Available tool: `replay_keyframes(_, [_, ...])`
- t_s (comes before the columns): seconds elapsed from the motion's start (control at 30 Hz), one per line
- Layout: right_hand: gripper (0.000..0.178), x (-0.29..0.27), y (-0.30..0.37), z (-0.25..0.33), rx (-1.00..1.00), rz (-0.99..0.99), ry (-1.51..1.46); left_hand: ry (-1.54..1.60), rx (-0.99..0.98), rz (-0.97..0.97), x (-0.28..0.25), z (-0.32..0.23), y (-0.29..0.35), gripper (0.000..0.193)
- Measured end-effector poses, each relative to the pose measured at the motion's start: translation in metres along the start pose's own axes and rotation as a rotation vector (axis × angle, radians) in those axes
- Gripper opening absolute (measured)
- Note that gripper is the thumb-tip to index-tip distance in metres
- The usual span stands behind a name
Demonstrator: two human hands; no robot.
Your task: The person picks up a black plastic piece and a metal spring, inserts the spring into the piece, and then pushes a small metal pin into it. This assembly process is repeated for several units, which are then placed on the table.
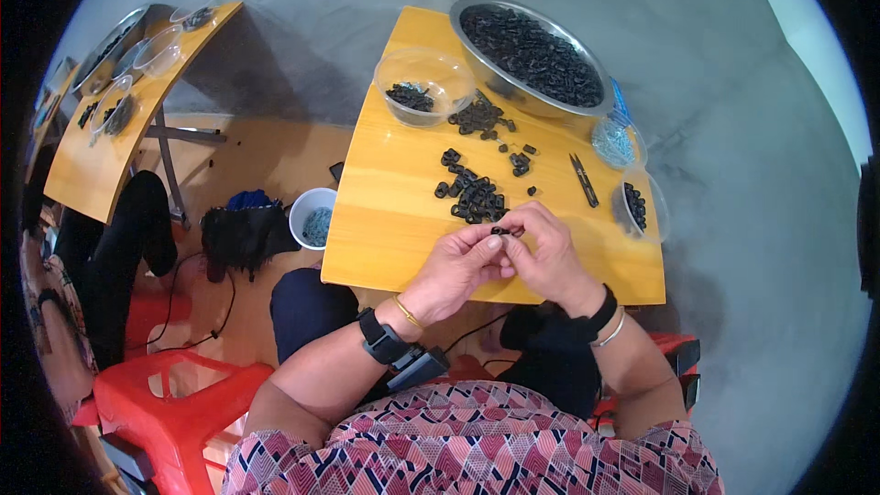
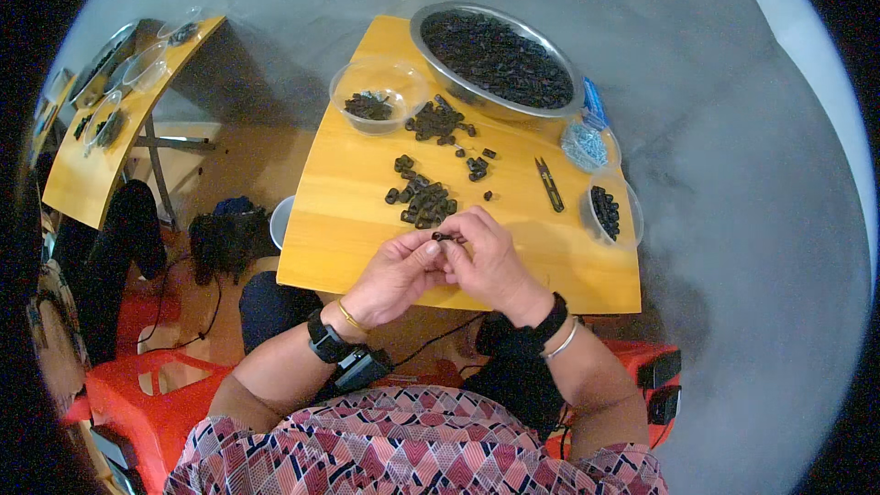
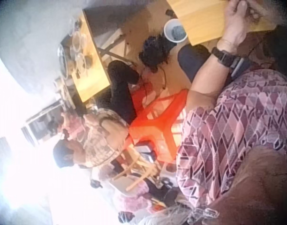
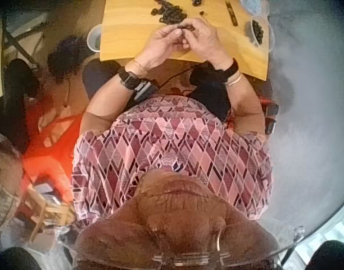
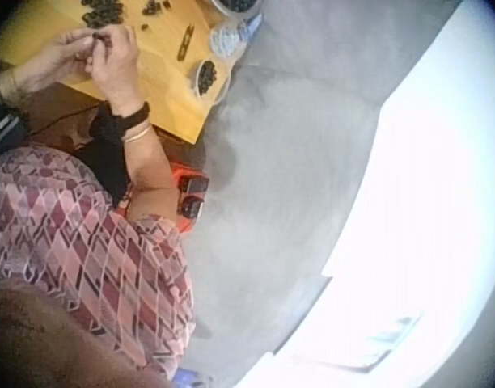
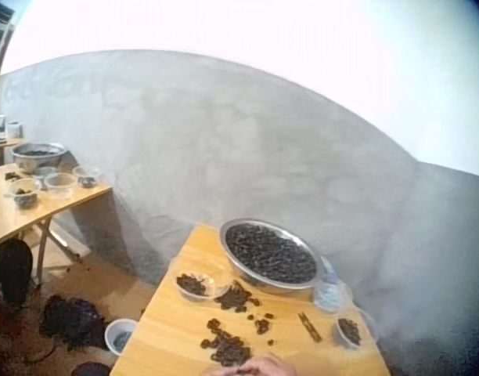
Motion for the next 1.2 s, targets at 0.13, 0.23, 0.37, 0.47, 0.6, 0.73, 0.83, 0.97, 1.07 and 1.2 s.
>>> replay_keyframes(0.13, [0.017,0.001,0.011,0.018,-0.059,-0.129,0.142,-0.073,-0.001,-0.061,0.003,-0.003,0.001,0.02])
replay_keyframes(0.23, [0.014,0.001,0.013,0.025,-0.056,-0.124,0.122,-0.081,0.011,-0.108,0.002,-0.005,0.004,0.019])
replay_keyframes(0.37, [0.007,-0.015,-0.001,0.015,-0.058,-0.006,0.112,-0.03,0.024,-0.093,0.001,-0.004,0.005,0.018])
replay_keyframes(0.47, [0.008,-0.039,-0.031,-0.029,0.081,-0.047,0.21,-0.051,-0.028,-0.082,-0.001,-0.001,0.005,0.018])
replay_keyframes(0.6, [0.011,-0.049,-0.073,-0.088,0.265,0.005,0.194,-0.042,-0.046,-0.038,0.0,0.001,0.006,0.017])
replay_keyframes(0.73, [0.012,-0.041,-0.101,-0.109,0.32,0.099,0.295,-0.079,-0.052,-0.062,0.002,-0.003,0.007,0.018])
replay_keyframes(0.83, [0.012,-0.034,-0.113,-0.118,0.349,0.16,0.35,-0.039,-0.054,-0.033,0.003,-0.005,0.007,0.018])
replay_keyframes(0.97, [0.011,-0.026,-0.12,-0.13,0.375,0.276,0.433,-0.035,-0.054,-0.017,0.004,-0.005,0.006,0.02])
replay_keyframes(1.07, [0.01,-0.02,-0.12,-0.133,0.404,0.282,0.451,-0.024,-0.045,-0.006,0.003,-0.002,0.007,0.02])
replay_keyframes(1.2, [0.009,-0.022,-0.123,-0.132,0.408,0.277,0.466,-0.094,-0.079,-0.088,0.004,-0.001,0.007,0.02])
Point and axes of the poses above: each hand's wrist, its own y-axis away from the middle knuckle, its own x-axis out of the palm, z = x × y, the point moved 7 cm from there along -y, towards the middle knuckle, and after that the axes turned 12 degrees about z, right-handed, at the moved point
